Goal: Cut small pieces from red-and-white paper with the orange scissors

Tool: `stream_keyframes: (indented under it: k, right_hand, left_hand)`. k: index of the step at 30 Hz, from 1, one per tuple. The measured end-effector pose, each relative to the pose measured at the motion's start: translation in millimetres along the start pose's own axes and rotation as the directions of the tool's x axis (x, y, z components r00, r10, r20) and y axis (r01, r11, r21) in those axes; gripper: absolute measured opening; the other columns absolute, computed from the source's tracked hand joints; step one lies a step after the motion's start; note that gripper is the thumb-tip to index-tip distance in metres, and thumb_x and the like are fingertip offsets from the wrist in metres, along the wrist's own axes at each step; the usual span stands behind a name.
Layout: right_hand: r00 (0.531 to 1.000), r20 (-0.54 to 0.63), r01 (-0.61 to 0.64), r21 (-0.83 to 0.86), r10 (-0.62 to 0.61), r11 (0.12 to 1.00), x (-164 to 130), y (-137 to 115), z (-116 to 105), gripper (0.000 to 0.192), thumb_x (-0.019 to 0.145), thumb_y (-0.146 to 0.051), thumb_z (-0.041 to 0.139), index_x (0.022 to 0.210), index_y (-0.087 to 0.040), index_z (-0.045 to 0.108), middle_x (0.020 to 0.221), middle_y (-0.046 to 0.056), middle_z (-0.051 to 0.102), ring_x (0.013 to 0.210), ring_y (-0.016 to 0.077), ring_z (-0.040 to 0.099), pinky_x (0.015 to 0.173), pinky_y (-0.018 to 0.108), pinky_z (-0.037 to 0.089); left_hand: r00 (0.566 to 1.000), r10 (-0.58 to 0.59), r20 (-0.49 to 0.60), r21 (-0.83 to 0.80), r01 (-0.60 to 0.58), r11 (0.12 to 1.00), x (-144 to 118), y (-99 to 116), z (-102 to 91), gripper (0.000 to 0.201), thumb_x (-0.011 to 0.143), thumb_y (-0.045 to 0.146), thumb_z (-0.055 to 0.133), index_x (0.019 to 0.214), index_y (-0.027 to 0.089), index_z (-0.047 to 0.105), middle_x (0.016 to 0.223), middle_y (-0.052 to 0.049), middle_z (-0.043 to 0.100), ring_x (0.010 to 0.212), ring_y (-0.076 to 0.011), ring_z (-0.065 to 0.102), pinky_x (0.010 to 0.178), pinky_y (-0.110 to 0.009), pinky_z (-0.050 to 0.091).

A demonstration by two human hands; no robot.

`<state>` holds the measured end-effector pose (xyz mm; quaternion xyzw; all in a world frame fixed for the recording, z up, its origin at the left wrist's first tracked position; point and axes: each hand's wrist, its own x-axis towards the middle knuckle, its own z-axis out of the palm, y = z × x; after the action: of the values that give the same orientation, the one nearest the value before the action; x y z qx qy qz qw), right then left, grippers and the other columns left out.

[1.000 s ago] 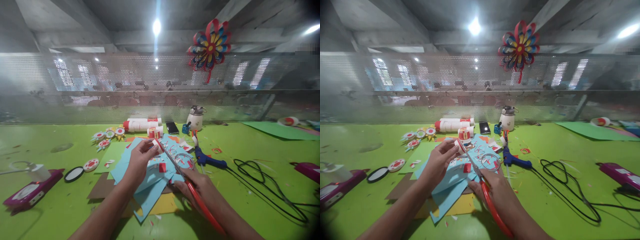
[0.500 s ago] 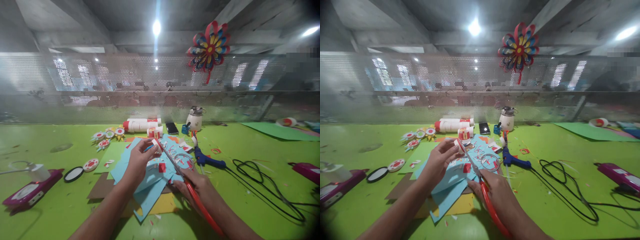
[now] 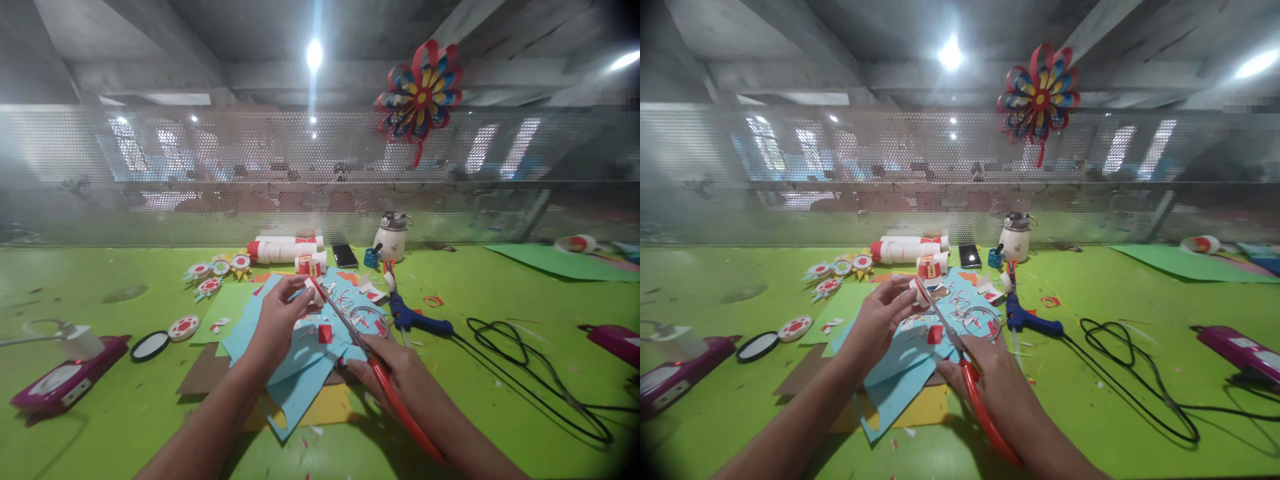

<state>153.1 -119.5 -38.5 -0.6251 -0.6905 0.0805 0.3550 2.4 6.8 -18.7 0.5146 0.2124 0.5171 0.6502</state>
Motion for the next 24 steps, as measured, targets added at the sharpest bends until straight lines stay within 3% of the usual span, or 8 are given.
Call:
stream_keyframes:
  k: [15,19,24]
  right_hand:
    - [0.998,0.02,-0.063,-0.015,0.063,0.998,-1.9,2.0,1.1,0.03,0.086,-0.042,0.052,0.094,-0.017,0.067,0.081,0.007,0.068,0.07,0.0221,0.059,0.065,0.031,0.046]
    - [1.0,0.019,-0.025,0.016,0.024,1.0,-1.2,1.0,1.1,0.032,0.086,-0.041,0.051,0.1,-0.016,0.065,0.088,0.008,0.069,0.078,0.0235,0.06,0.07,0.033,0.046]
    - [1.0,-0.007,0.005,0.012,-0.005,1.0,-0.1,-1.6,0.6,0.031,0.085,-0.042,0.052,0.096,-0.016,0.066,0.087,0.009,0.069,0.077,0.0238,0.06,0.07,0.034,0.047]
  left_hand:
    - [1.0,-0.004,-0.028,-0.004,0.004,1.0,-0.5,-1.1,0.8,0.031,0.065,0.027,0.074,0.092,0.016,0.063,0.098,-0.009,0.066,0.083,-0.0211,0.064,0.079,-0.04,0.049]
    - [1.0,0.001,-0.01,-0.02,-0.001,1.0,0.0,0.8,0.0,0.028,0.071,0.029,0.069,0.095,0.015,0.062,0.098,-0.009,0.066,0.089,-0.0227,0.064,0.083,-0.04,0.048]
    - [0.999,-0.013,-0.029,-0.004,0.013,1.0,0.2,1.8,0.9,0.031,0.071,0.03,0.069,0.096,0.015,0.06,0.09,-0.01,0.069,0.085,-0.0232,0.065,0.082,-0.041,0.048]
